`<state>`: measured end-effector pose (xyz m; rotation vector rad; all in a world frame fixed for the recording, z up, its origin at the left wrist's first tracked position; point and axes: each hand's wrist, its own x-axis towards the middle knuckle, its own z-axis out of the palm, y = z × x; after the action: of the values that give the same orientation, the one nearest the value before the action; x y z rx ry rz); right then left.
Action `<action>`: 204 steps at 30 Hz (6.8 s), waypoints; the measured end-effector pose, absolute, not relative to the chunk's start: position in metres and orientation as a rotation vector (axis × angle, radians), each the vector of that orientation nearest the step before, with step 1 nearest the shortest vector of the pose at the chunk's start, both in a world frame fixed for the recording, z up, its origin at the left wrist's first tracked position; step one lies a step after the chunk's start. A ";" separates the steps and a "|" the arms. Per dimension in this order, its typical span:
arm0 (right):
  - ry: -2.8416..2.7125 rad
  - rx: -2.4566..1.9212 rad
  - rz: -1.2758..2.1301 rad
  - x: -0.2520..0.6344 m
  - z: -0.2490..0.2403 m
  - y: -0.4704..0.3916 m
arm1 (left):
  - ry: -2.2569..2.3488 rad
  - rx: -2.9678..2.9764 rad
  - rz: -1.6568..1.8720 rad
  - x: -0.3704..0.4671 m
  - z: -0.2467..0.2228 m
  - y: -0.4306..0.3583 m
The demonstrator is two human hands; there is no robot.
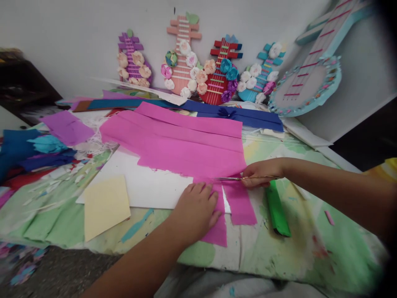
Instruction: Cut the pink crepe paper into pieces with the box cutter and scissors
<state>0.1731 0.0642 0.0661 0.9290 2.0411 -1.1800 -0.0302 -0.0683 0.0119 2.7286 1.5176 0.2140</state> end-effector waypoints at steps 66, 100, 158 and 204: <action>2.024 1.240 -0.733 0.114 0.086 0.040 | 1.522 2.747 0.340 -0.037 0.013 -0.081; 2.122 0.995 -0.892 0.123 0.069 0.051 | 1.796 2.526 0.107 -0.040 0.021 -0.076; 2.187 0.960 -0.831 0.105 0.070 0.046 | 1.660 2.679 0.304 -0.042 0.004 -0.085; 2.247 1.572 -0.484 0.184 0.097 0.040 | 1.571 2.764 0.389 -0.044 -0.002 -0.119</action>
<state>0.1838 0.0399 0.0972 1.5725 2.2471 -0.4838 -0.0445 -0.1192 -0.0023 2.7645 1.5709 0.3893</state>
